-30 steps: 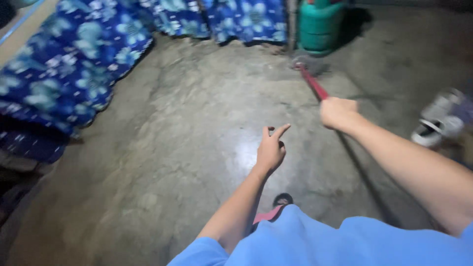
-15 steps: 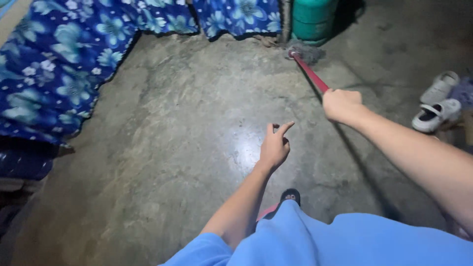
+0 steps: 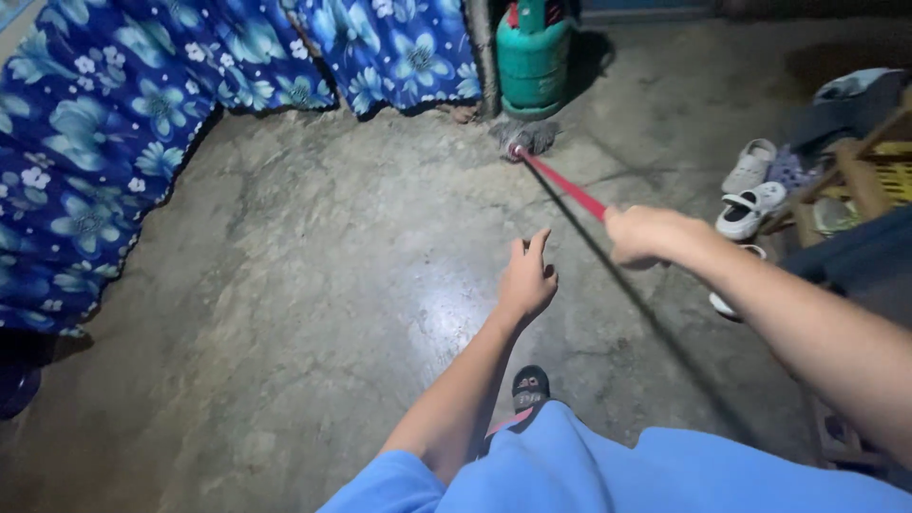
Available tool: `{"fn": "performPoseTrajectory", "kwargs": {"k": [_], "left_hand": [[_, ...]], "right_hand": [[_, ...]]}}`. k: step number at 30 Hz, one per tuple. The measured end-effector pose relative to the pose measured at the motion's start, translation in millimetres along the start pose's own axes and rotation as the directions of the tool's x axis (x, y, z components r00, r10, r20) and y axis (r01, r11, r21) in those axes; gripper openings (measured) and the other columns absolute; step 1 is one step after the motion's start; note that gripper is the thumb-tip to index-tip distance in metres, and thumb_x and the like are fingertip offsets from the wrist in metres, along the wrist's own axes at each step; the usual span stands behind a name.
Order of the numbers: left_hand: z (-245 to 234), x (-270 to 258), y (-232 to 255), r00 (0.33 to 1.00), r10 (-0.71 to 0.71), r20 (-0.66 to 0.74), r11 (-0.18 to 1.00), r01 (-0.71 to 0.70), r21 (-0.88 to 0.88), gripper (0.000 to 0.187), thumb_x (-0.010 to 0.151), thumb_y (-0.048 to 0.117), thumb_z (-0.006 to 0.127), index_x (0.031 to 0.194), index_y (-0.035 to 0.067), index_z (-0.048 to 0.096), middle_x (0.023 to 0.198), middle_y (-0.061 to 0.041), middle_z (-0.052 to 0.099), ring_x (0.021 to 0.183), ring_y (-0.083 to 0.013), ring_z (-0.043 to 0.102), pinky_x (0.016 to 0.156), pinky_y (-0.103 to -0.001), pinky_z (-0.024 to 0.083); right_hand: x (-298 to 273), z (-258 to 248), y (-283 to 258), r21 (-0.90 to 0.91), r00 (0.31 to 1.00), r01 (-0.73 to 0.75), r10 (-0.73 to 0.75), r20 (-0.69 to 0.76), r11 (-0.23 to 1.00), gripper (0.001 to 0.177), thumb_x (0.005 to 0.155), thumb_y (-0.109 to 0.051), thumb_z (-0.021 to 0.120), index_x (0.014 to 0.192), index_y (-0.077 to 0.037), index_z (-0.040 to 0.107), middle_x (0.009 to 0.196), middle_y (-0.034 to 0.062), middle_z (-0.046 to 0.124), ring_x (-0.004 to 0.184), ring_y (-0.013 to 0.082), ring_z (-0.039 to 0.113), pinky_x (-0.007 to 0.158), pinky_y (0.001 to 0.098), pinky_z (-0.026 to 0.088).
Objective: Mopping the concrete floor of a room using a string mop.
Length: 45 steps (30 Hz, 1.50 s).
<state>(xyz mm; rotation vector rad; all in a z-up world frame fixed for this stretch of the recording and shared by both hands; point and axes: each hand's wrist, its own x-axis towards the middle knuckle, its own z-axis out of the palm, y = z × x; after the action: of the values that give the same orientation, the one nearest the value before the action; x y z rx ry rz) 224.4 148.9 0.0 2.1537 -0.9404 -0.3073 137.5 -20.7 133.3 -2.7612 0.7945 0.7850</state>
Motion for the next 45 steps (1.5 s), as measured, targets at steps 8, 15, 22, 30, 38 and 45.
{"fn": "performPoseTrajectory", "kwargs": {"k": [8, 15, 22, 30, 38, 45], "left_hand": [[54.2, -65.3, 93.8, 0.955, 0.296, -0.030, 0.942, -0.297, -0.153, 0.068, 0.069, 0.012, 0.082, 0.132, 0.017, 0.056, 0.127, -0.026, 0.051, 0.116, -0.0455, 0.054, 0.095, -0.050, 0.049], [110.7, -86.1, 65.5, 0.928, 0.342, 0.146, 0.672, -0.133, -0.728, 0.035, 0.082, 0.013, 0.071, 0.115, 0.006, 0.066, 0.099, -0.017, 0.068, 0.093, -0.0401, 0.063, 0.080, -0.048, 0.051], [45.9, -132.8, 160.7, 0.715, 0.654, -0.249, 0.747, -0.661, 0.064, 0.051, 0.061, 0.015, 0.080, 0.110, 0.006, 0.067, 0.111, -0.018, 0.071, 0.099, -0.0363, 0.066, 0.086, -0.042, 0.054], [-3.6, -94.2, 220.8, 0.910, 0.309, -0.276, 0.696, -0.414, -0.586, 0.020, 0.091, 0.011, 0.064, 0.107, -0.001, 0.064, 0.097, -0.016, 0.071, 0.096, -0.0261, 0.070, 0.088, -0.036, 0.054], [17.2, 19.2, 104.4, 0.508, 0.790, -0.342, 0.375, -0.843, -0.386, 0.021, 0.078, 0.017, 0.069, 0.085, 0.007, 0.052, 0.088, -0.009, 0.059, 0.086, -0.0311, 0.058, 0.080, -0.040, 0.044], [91.7, 103.6, -16.9, 0.853, 0.316, -0.415, 0.894, -0.414, -0.169, 0.071, 0.090, 0.018, 0.069, 0.151, -0.002, 0.040, 0.128, -0.025, 0.056, 0.117, -0.0441, 0.058, 0.100, -0.049, 0.048]], "right_hand": [[-174.5, 13.2, 4.3, 0.129, 0.968, 0.162, -0.184, 0.174, 0.978, 0.049, 0.086, -0.011, 0.053, 0.135, -0.015, 0.059, 0.091, 0.0259, 0.080, 0.065, 0.0322, 0.075, 0.058, 0.0429, 0.062], [-211.2, 85.0, 51.6, -0.222, 0.337, 0.727, -0.620, -0.708, 0.649, 0.064, 0.081, -0.039, 0.082, 0.138, -0.013, 0.069, 0.146, 0.0459, 0.048, 0.127, 0.0552, 0.047, 0.098, 0.0513, 0.045], [-240.8, 100.7, 48.6, 0.518, 0.668, 0.712, -0.232, -0.707, 0.474, 0.021, 0.092, -0.019, 0.073, 0.084, 0.000, 0.078, 0.068, 0.0150, 0.063, 0.069, 0.0234, 0.059, 0.069, 0.0369, 0.049], [-251.6, 9.1, 2.4, 0.302, 0.352, 0.887, -0.089, -0.932, 0.349, 0.036, 0.099, -0.015, 0.061, 0.065, -0.002, 0.059, 0.057, -0.0048, 0.051, 0.054, 0.0045, 0.045, 0.051, 0.0259, 0.034], [-112.2, 34.2, -10.9, 0.040, 0.111, 0.948, -0.209, -0.972, 0.317, 0.035, 0.097, -0.006, 0.066, 0.065, -0.001, 0.052, 0.065, 0.0136, 0.054, 0.059, 0.0223, 0.057, 0.065, 0.0338, 0.044], [-0.7, 25.0, -25.3, 0.060, 0.229, 0.888, -0.325, -0.918, 0.455, 0.035, 0.088, -0.010, 0.070, 0.057, -0.003, 0.056, 0.055, 0.0154, 0.052, 0.050, 0.0268, 0.057, 0.055, 0.0374, 0.043]]}}
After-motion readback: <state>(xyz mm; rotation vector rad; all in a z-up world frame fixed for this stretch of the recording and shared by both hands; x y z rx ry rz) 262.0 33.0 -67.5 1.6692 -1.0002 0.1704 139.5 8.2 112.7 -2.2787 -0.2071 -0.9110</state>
